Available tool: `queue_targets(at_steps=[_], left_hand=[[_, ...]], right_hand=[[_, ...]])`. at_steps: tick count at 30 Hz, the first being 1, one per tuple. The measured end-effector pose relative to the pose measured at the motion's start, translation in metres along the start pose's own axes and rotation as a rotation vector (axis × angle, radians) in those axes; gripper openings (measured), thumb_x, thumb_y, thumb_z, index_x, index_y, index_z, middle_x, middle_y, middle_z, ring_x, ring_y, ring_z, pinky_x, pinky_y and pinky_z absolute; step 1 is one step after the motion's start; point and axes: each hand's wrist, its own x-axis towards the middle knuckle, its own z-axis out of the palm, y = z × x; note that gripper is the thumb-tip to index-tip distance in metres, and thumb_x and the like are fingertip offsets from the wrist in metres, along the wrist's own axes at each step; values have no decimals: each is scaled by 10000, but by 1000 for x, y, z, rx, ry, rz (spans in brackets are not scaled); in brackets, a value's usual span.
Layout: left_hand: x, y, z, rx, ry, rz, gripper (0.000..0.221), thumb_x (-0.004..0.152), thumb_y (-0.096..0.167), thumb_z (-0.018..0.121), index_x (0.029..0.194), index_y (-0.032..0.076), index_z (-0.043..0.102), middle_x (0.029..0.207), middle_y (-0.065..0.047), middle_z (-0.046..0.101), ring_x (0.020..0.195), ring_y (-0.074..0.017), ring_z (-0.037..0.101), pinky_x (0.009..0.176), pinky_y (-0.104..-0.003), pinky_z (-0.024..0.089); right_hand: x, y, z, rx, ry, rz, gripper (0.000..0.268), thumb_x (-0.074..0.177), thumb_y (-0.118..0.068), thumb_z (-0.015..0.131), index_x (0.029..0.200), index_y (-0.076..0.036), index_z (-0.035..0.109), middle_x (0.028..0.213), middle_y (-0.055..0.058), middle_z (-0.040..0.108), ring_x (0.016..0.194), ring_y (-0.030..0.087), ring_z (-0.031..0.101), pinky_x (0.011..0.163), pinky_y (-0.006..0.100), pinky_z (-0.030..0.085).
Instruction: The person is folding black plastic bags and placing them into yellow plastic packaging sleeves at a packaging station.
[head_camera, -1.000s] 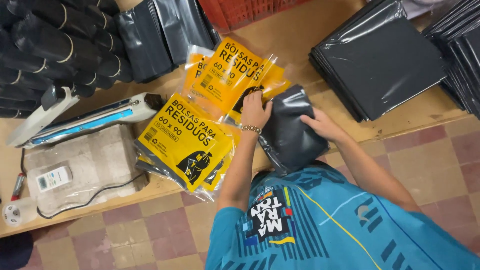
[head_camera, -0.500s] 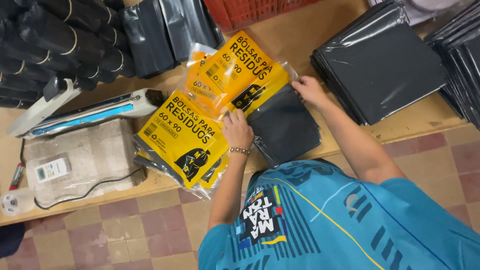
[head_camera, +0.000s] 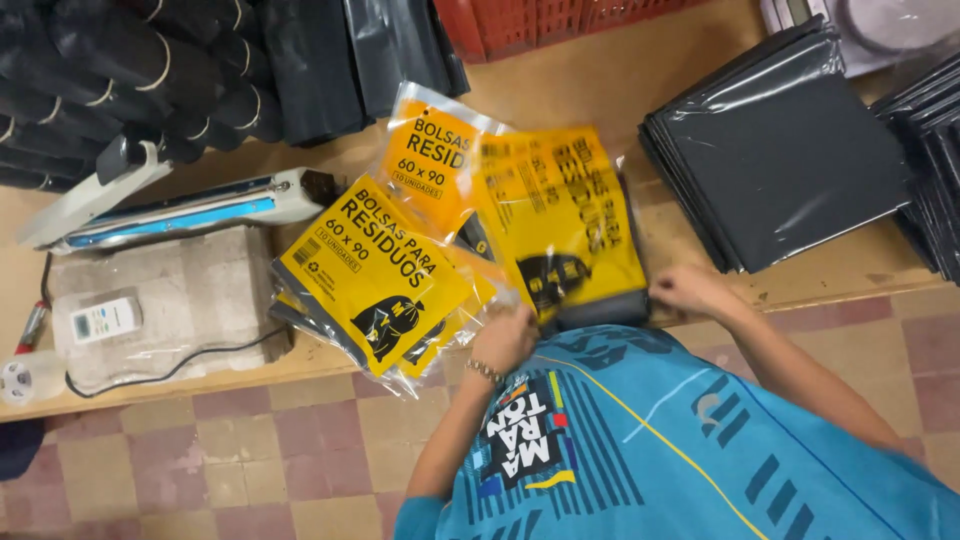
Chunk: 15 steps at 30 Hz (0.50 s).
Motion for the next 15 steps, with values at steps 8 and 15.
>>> queue_targets(at_steps=[8,15], left_hand=[[-21,65,-91,115,361,109,690,713,335,741,1303,120,455,1206,-126,550,1182,-337,518,951,-471,478],[39,19,-91,138,1005,230,469,783,247,774,1228,156,658,1098,-28,652,1071,-227,650,969,-327,508]], right_hand=[[-49,-78,-40,790,39,-608,161,911,-131,676,885,6,756,853,171,715,842,254,662,803,429,552],[-51,-134,-59,872,142,-1190,233,938,-198,648,857,-35,793,854,110,694,817,211,677,792,352,534]])
